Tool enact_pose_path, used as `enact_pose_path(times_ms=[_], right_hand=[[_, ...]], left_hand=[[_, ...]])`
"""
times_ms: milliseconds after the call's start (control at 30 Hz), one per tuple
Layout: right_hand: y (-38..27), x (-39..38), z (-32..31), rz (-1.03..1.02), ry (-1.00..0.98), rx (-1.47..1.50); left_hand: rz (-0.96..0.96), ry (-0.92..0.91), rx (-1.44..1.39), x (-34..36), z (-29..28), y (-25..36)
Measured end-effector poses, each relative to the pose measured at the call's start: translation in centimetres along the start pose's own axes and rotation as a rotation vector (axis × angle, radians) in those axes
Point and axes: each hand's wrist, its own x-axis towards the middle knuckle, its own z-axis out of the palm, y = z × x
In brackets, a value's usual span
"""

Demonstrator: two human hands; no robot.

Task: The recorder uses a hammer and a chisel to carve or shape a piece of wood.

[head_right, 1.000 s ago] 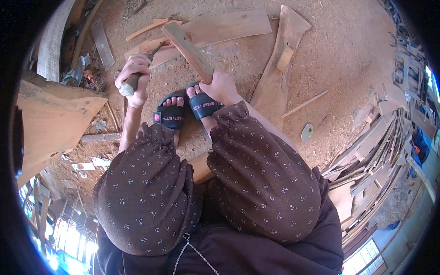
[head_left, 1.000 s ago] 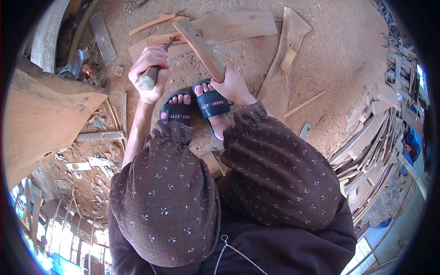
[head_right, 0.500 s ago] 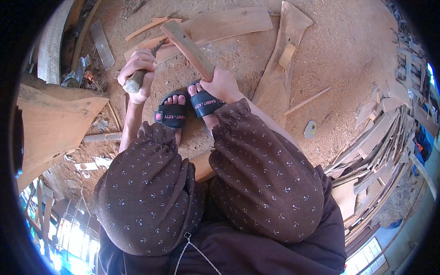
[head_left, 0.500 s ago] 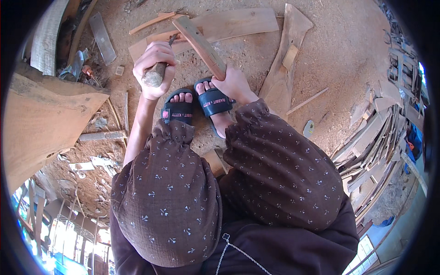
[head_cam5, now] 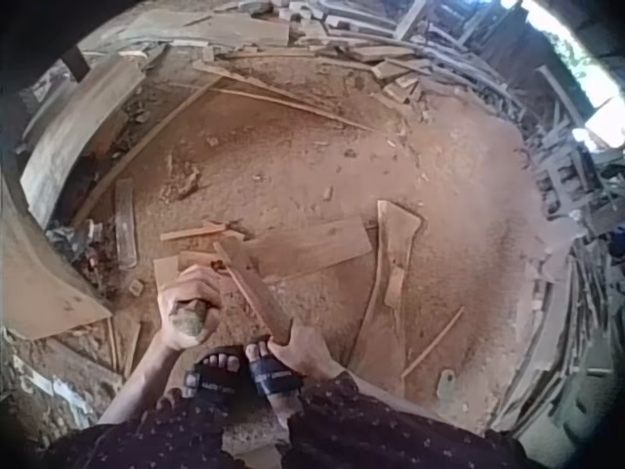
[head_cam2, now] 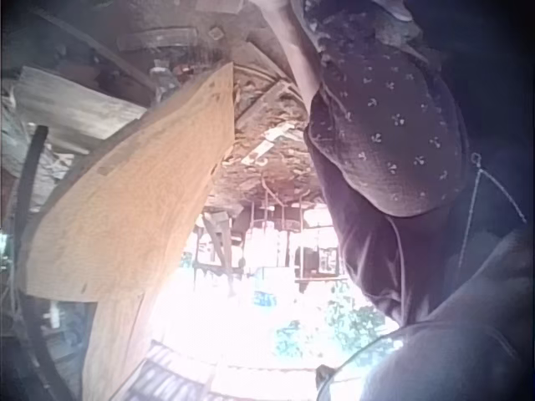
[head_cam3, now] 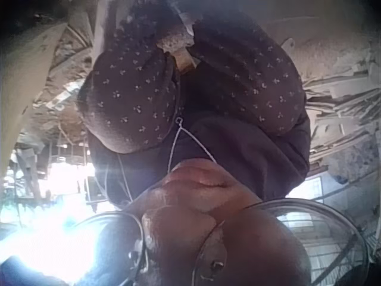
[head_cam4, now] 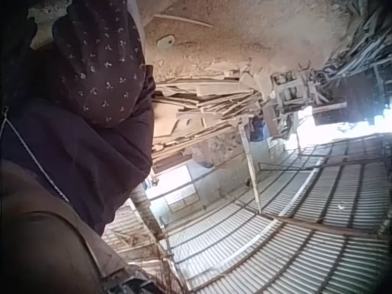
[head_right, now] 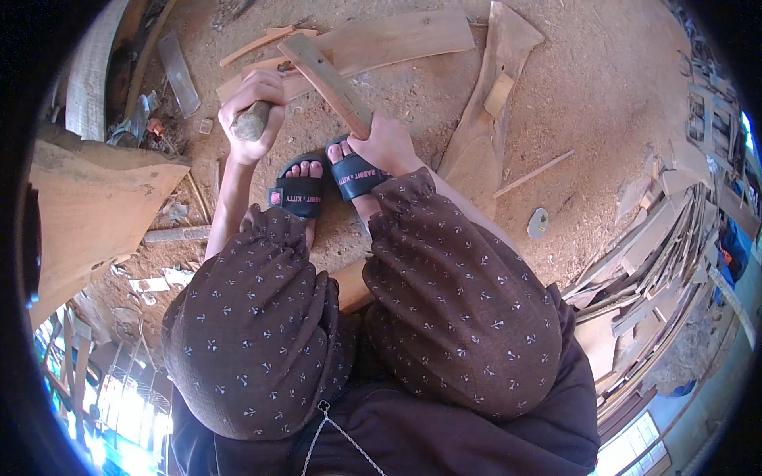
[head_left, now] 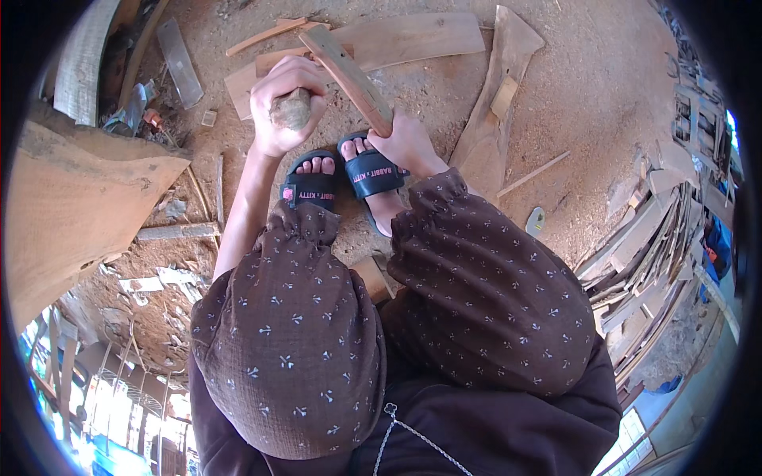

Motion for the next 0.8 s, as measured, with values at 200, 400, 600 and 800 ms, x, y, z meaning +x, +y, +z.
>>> enact_pose_path(times_ms=[200,400,600,800], right_hand=[[-1.2,-0.8,-2.1,-0.063,0.053,0.19],[-4.5,-3.4,-10.5,-0.143,0.177,0.274],[-5.1,-1.0,-12.0,-0.101,0.165,0.547],[-4.1,-1.1,-8.5,0.003,0.045,0.304]], left_hand=[[-0.049,0.012,0.065,0.8,0.2,0.0],[-0.235,0.118,-0.033,1.9,0.4,-0.7],[-0.406,0.177,-0.083,2.7,0.1,0.1],[-0.209,0.462,-0.177,1.8,-4.1,-0.7]])
